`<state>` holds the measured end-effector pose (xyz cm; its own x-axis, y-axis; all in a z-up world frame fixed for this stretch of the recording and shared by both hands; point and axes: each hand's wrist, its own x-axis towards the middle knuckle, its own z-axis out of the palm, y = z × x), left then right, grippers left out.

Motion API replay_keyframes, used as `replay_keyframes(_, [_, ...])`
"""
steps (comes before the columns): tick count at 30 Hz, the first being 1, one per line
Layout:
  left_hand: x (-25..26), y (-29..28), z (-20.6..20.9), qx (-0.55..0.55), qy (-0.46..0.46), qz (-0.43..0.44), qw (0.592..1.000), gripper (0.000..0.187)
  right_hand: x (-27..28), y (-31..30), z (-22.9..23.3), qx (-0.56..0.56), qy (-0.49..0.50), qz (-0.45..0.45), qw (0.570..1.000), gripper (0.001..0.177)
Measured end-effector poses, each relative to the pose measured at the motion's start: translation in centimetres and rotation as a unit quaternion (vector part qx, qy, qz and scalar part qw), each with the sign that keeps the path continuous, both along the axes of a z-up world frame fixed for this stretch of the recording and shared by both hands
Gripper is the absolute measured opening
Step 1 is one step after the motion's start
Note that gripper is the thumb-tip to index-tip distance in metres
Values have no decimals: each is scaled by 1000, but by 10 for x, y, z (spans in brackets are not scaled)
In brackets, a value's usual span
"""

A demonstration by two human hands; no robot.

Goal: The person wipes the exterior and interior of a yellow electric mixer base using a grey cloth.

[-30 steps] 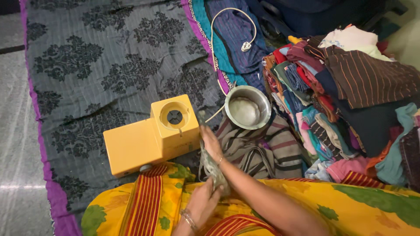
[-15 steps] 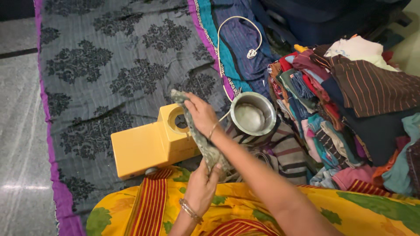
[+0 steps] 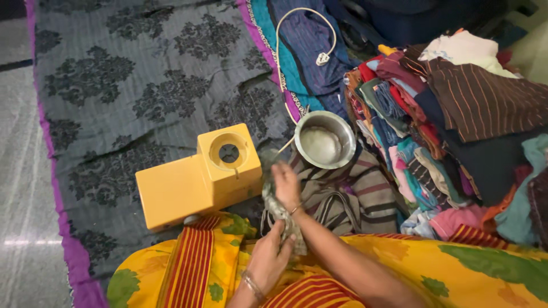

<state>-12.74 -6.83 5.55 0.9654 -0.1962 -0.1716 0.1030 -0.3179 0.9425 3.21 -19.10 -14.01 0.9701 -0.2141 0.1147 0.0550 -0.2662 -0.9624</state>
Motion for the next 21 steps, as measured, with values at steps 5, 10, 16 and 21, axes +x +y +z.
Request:
replay_keyframes(5, [-11, 27, 44, -39, 81, 49, 995, 30, 14, 28, 157, 18, -150, -18, 988, 33])
replay_keyframes(10, [3, 37, 49, -114, -36, 141, 983, 38, 49, 98, 235, -133, -154, 44, 978, 27])
replay_keyframes(16, [8, 51, 11, -127, -35, 212, 968, 36, 39, 143, 212, -363, -314, 180, 858, 25])
replay_keyframes(21, [-4, 46, 5, -156, 61, 160, 973, 37, 2, 113, 213, -377, -352, 308, 799, 25])
